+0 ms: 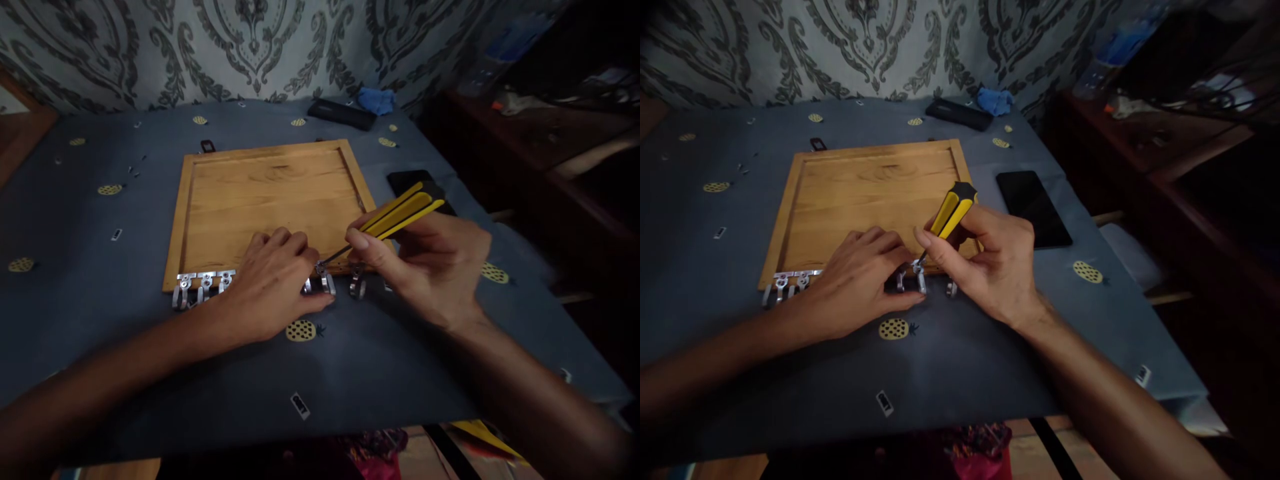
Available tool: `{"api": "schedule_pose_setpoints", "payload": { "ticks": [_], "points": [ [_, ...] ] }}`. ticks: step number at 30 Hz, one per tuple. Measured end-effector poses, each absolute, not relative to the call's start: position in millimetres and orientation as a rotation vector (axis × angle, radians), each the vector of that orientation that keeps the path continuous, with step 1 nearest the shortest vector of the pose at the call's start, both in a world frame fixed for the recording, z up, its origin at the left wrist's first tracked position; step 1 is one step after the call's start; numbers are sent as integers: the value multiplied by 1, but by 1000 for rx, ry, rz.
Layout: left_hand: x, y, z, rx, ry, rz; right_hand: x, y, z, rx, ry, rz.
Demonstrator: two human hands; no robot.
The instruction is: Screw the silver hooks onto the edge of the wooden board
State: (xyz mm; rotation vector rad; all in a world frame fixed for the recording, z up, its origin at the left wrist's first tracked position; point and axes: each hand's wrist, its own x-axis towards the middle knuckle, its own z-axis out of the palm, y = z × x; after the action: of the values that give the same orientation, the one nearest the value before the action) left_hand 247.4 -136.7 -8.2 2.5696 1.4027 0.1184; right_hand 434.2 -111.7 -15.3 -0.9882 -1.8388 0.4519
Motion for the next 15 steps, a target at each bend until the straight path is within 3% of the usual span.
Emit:
{"api": "schedule_pose_setpoints", "payload": {
  "ticks": [15],
  "points": [
    [247,-137,-11,2547,1391,148,439,-109,-13,-946,-2059,251]
  ]
}}
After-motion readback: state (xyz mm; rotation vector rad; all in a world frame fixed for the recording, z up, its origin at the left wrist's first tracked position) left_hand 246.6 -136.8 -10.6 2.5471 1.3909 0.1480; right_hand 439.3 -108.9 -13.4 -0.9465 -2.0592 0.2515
